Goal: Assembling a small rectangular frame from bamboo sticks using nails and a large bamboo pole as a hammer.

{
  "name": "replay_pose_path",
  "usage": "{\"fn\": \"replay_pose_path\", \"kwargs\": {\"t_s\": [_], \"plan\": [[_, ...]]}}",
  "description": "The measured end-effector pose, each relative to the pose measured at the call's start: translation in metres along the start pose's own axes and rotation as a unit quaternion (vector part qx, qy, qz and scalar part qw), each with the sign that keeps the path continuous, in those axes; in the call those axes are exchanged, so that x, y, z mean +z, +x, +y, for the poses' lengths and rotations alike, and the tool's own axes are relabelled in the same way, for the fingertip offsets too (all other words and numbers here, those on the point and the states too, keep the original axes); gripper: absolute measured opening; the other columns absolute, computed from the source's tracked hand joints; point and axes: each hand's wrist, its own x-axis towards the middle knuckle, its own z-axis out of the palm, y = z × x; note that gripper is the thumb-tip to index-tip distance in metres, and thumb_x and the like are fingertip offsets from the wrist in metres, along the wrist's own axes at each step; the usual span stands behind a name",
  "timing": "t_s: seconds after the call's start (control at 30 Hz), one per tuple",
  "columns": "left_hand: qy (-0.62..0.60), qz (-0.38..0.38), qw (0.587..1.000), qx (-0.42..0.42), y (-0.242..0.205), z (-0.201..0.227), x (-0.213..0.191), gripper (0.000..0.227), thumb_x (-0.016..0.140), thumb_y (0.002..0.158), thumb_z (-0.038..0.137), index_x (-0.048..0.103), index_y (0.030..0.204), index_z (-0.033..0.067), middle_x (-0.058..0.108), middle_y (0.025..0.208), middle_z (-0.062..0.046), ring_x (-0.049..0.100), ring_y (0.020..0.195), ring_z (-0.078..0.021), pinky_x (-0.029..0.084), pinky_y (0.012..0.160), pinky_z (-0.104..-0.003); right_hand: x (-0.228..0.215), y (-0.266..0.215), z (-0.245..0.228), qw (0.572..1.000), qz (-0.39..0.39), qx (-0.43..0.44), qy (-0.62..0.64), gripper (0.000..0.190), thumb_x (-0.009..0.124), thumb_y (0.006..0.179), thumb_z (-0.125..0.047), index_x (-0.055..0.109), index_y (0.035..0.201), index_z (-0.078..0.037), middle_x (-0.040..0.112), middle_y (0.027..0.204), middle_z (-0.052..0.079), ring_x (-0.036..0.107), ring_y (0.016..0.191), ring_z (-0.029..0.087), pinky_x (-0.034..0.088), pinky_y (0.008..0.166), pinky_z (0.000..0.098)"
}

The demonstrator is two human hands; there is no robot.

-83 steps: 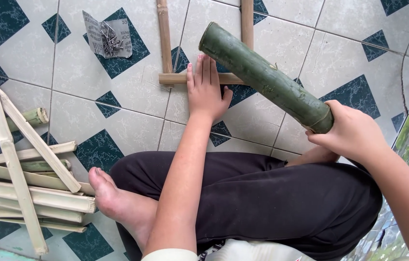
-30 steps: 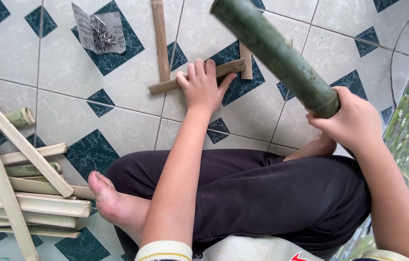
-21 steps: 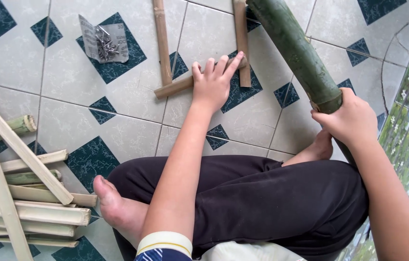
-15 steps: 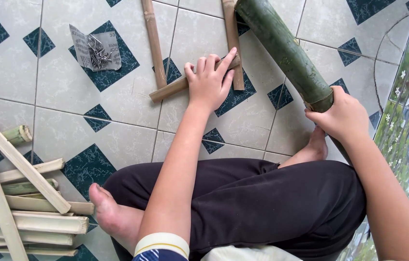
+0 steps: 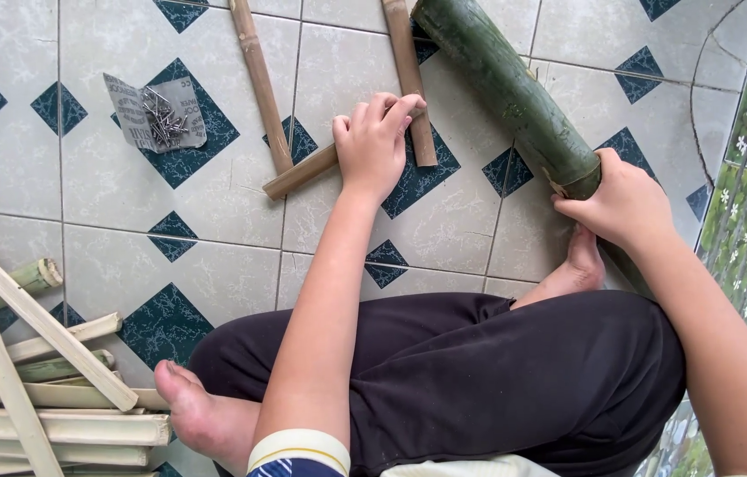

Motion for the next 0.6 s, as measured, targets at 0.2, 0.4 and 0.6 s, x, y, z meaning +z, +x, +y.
{"fn": "replay_pose_path", "kwargs": {"t_s": [0.2,0.4,0.6], "plan": [[-0.009,0.001,1.000,-0.001,0.0009,0.0003,-0.0012,0.026,0.047,0.084,0.009,0.053,0.093,0.0326,0.054,0.089,0.009,0.053,0.075,-0.0151,0.025,0.063,-0.033,0.0037,0.0032,0.0030,1.000,0.005,-0.004,-0.007,0.054,0.066,0.066,-0.041,0.046,0.099,-0.004,0.059,0.082,0.017,0.056,0.076,0.034,0.042,0.052,0.0434],[0.004,0.001,1.000,0.007,0.0011,-0.0004,-0.0019,0.031,0.047,0.079,0.005,0.052,0.092,0.0325,0.054,0.090,0.010,0.052,0.072,-0.0157,0.026,0.062,-0.032,0.0041,0.0035,0.0034,1.000,0.011,-0.016,-0.014,0.054,0.067,0.067,-0.041,0.046,0.101,-0.003,0.060,0.082,0.017,0.056,0.077,0.034,0.043,0.053,0.0436],[0.012,-0.010,1.000,0.012,0.0002,-0.0007,-0.0030,0.042,0.047,0.069,-0.002,0.050,0.092,0.0325,0.052,0.092,0.010,0.052,0.074,-0.0163,0.027,0.062,-0.033,0.0034,0.0021,0.0023,1.000,0.010,-0.012,-0.011,0.054,0.066,0.066,-0.041,0.047,0.102,-0.004,0.060,0.084,0.017,0.056,0.079,0.035,0.044,0.055,0.0447]]}}
